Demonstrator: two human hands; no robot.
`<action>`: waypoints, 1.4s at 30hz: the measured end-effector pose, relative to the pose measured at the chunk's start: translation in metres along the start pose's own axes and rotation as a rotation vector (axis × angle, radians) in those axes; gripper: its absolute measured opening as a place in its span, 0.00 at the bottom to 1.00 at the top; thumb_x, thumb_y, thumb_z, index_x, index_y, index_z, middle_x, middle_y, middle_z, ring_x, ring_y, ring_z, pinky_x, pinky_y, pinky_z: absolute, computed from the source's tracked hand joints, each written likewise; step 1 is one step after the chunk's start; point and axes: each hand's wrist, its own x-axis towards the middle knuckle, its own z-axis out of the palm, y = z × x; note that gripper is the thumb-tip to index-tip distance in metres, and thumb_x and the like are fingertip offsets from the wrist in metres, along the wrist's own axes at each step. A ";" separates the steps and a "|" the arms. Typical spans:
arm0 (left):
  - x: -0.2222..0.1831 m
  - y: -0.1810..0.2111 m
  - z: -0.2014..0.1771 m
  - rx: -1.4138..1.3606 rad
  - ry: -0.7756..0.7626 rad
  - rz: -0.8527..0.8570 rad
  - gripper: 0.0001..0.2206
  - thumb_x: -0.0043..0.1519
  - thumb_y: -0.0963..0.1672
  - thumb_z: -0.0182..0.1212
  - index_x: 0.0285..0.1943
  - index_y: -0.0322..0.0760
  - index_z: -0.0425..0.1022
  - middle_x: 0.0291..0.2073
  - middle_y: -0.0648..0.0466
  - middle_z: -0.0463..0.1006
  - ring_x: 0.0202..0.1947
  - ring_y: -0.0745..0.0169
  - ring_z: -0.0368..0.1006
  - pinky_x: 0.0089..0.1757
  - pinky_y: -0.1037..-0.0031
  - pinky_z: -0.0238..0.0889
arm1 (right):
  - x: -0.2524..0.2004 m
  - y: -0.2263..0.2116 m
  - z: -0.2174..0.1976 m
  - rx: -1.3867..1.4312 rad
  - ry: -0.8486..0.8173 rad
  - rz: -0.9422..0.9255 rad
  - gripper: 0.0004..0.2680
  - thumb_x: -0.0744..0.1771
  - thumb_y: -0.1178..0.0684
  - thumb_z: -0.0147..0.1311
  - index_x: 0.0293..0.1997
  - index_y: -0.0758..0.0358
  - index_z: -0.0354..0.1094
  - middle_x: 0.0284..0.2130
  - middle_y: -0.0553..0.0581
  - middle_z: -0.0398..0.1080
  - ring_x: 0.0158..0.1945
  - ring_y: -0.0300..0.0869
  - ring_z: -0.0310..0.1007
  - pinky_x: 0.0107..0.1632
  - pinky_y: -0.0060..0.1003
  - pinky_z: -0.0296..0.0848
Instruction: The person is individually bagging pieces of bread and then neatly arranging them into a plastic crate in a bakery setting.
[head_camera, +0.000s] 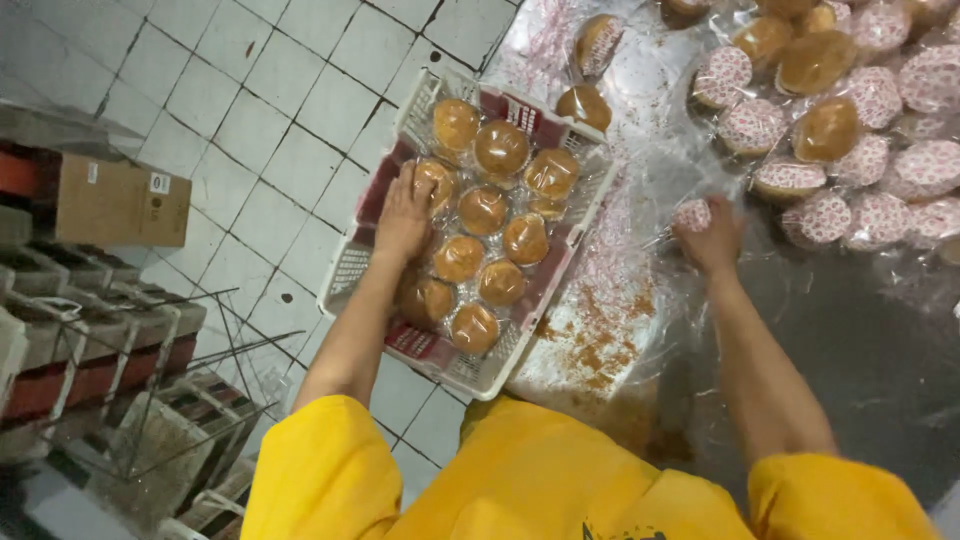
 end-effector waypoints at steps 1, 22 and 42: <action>0.004 0.011 -0.015 -0.073 -0.076 -0.041 0.33 0.56 0.41 0.68 0.70 0.42 0.54 0.76 0.33 0.43 0.76 0.34 0.43 0.70 0.48 0.41 | -0.025 0.003 0.003 0.434 0.046 0.122 0.30 0.64 0.48 0.67 0.73 0.55 0.53 0.62 0.74 0.57 0.62 0.68 0.64 0.56 0.62 0.67; -0.055 0.376 -0.101 -1.994 -0.657 0.100 0.45 0.43 0.43 0.84 0.69 0.34 0.59 0.55 0.49 0.73 0.55 0.59 0.72 0.55 0.70 0.71 | -0.325 -0.001 -0.087 1.277 0.306 -0.177 0.24 0.62 0.54 0.67 0.65 0.66 0.65 0.53 0.60 0.74 0.53 0.43 0.75 0.58 0.40 0.72; -0.111 0.514 -0.131 -1.837 -0.686 0.378 0.48 0.52 0.35 0.74 0.81 0.36 0.47 0.64 0.38 0.70 0.61 0.49 0.69 0.61 0.57 0.64 | -0.308 0.103 -0.235 -0.200 0.556 -0.819 0.04 0.64 0.56 0.64 0.38 0.62 0.76 0.26 0.56 0.68 0.33 0.50 0.73 0.36 0.42 0.71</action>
